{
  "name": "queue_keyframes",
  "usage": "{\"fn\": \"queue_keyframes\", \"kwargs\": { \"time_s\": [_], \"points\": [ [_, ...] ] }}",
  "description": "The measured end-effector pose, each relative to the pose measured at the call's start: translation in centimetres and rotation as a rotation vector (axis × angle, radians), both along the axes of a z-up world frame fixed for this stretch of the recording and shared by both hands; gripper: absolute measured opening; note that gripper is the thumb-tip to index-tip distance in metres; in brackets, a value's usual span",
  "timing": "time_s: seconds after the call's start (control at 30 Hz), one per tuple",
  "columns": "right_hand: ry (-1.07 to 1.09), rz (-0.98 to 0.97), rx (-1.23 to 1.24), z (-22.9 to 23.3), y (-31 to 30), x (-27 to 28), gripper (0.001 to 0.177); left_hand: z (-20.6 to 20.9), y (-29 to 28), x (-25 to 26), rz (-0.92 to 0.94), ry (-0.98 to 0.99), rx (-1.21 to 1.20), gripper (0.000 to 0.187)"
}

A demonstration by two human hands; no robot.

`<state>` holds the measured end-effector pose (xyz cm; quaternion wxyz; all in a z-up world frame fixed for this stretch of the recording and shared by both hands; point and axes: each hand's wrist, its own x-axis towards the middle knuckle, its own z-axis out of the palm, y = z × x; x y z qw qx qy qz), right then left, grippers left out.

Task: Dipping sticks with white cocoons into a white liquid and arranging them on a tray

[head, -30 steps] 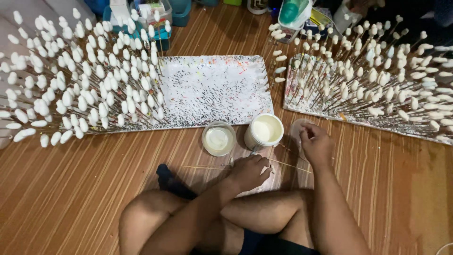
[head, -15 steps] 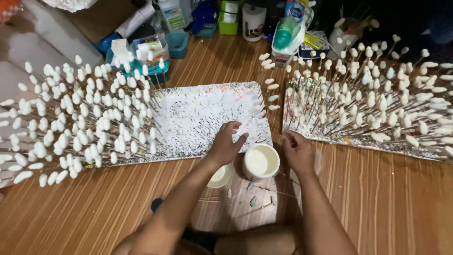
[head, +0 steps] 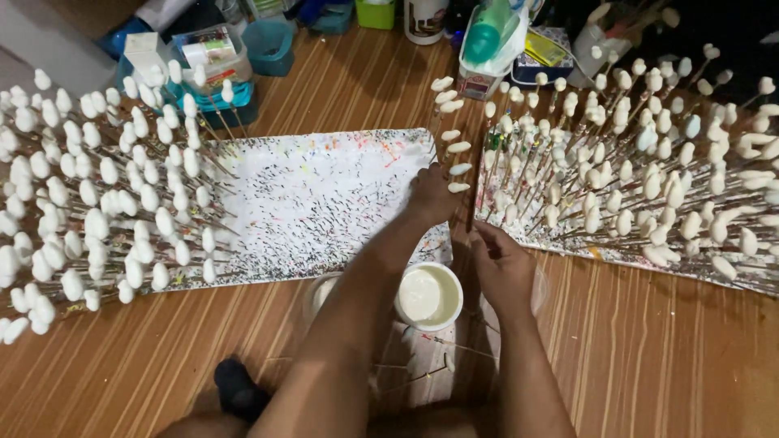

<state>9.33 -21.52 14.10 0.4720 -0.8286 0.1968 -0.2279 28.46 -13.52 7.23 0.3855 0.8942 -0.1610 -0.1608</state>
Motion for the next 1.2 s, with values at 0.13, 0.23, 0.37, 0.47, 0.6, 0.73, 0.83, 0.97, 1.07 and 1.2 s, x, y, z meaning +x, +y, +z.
{"fn": "queue_keyframes", "kwargs": {
  "time_s": [0.13,0.23,0.37,0.47,0.6,0.73,0.83,0.97,1.07,1.2],
  "points": [
    [0.033,0.017,0.050,1.3,0.2,-0.4,0.021,0.0,-0.6,-0.1,0.015,-0.098,0.012,0.056],
    [0.059,0.022,0.034,1.7,0.2,-0.3,0.023,-3.1,-1.3,1.0,0.065,-0.090,-0.008,0.061],
    [0.087,0.025,0.054,0.9,-0.1,-0.3,0.021,-1.9,-0.4,-0.3,0.128,-0.196,-0.338,0.032],
    [0.110,0.023,0.053,0.9,0.0,-0.4,0.021,0.6,0.8,-1.6,0.156,-0.205,-0.481,0.024],
    [0.158,0.019,0.065,0.8,-0.3,-0.5,0.021,0.8,1.6,-2.6,0.195,-0.180,-0.711,0.022],
    [0.071,0.032,0.128,1.8,-0.3,-0.8,0.022,0.3,2.9,-1.7,0.189,-0.101,-0.657,0.031],
    [-0.071,0.052,0.160,2.8,-0.2,-1.2,0.023,6.6,5.6,-3.4,0.138,-0.035,-0.644,0.034],
    [-0.269,0.117,0.044,5.4,1.1,-1.9,0.025,17.5,10.2,-8.8,-0.106,0.058,-0.491,0.044],
    [-0.368,0.220,-0.082,6.9,2.5,-3.0,0.030,19.9,13.1,-13.1,-0.211,0.117,-0.490,0.037],
    [-0.367,0.339,-0.093,7.0,4.7,-5.6,0.040,19.6,15.7,-17.6,-0.295,0.028,-0.525,0.038]
  ]
}}
